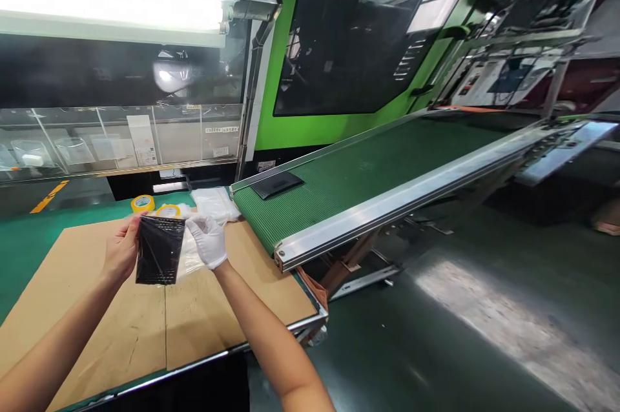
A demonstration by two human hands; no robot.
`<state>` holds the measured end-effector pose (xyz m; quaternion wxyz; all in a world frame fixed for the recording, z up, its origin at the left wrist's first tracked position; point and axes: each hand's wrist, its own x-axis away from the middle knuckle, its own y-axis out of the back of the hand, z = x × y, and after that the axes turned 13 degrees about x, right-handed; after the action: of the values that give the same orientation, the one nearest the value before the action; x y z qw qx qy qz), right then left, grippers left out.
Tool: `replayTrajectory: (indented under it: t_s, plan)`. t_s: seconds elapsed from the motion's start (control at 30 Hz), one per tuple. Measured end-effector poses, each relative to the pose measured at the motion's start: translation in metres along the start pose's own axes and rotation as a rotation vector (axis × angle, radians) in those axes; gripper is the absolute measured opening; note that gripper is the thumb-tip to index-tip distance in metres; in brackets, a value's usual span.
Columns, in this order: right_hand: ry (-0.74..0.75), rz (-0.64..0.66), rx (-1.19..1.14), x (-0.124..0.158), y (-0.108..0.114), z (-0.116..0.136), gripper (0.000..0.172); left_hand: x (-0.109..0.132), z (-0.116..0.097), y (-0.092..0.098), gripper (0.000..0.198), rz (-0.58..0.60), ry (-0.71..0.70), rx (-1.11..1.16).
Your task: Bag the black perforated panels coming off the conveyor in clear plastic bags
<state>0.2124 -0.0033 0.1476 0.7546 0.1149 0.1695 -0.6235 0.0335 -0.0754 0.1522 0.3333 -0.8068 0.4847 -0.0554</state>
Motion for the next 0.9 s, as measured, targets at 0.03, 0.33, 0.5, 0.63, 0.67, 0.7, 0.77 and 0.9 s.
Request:
replayTrajectory:
  t_s: [0.03,0.33,0.5,0.63,0.67,0.7,0.77,0.9]
  plan:
    - [0.01,0.006,-0.003,0.0,-0.003,-0.002,0.036,0.0,0.001,0.001,0.055,-0.011,0.003,-0.001]
    - [-0.181,0.29,0.013,0.001,-0.019,-0.032,0.042,-0.005,-0.004,0.025,0.065,-0.064,0.06,0.046]
    - [-0.141,0.151,0.008,0.011,-0.029,-0.037,0.036,0.0,0.002,0.052,0.074,0.145,0.226,-0.128]
    - [-0.119,0.302,-0.014,0.016,-0.027,-0.031,0.036,0.006,0.006,0.062,0.055,0.145,0.284,-0.275]
    - [-0.117,0.315,-0.017,0.014,-0.023,-0.029,0.038,0.007,0.005,0.062,0.054,0.145,0.271,-0.295]
    - [-0.111,0.332,-0.006,0.012,-0.019,-0.027,0.04,0.008,0.003,0.063,0.053,0.146,0.261,-0.313]
    - [-0.068,0.389,0.078,0.006,-0.01,-0.022,0.038,0.009,-0.001,0.062,0.053,0.139,0.265,-0.342]
    - [0.116,0.444,0.34,-0.002,-0.002,-0.011,0.029,0.011,-0.007,0.062,0.056,0.093,0.3,-0.345]
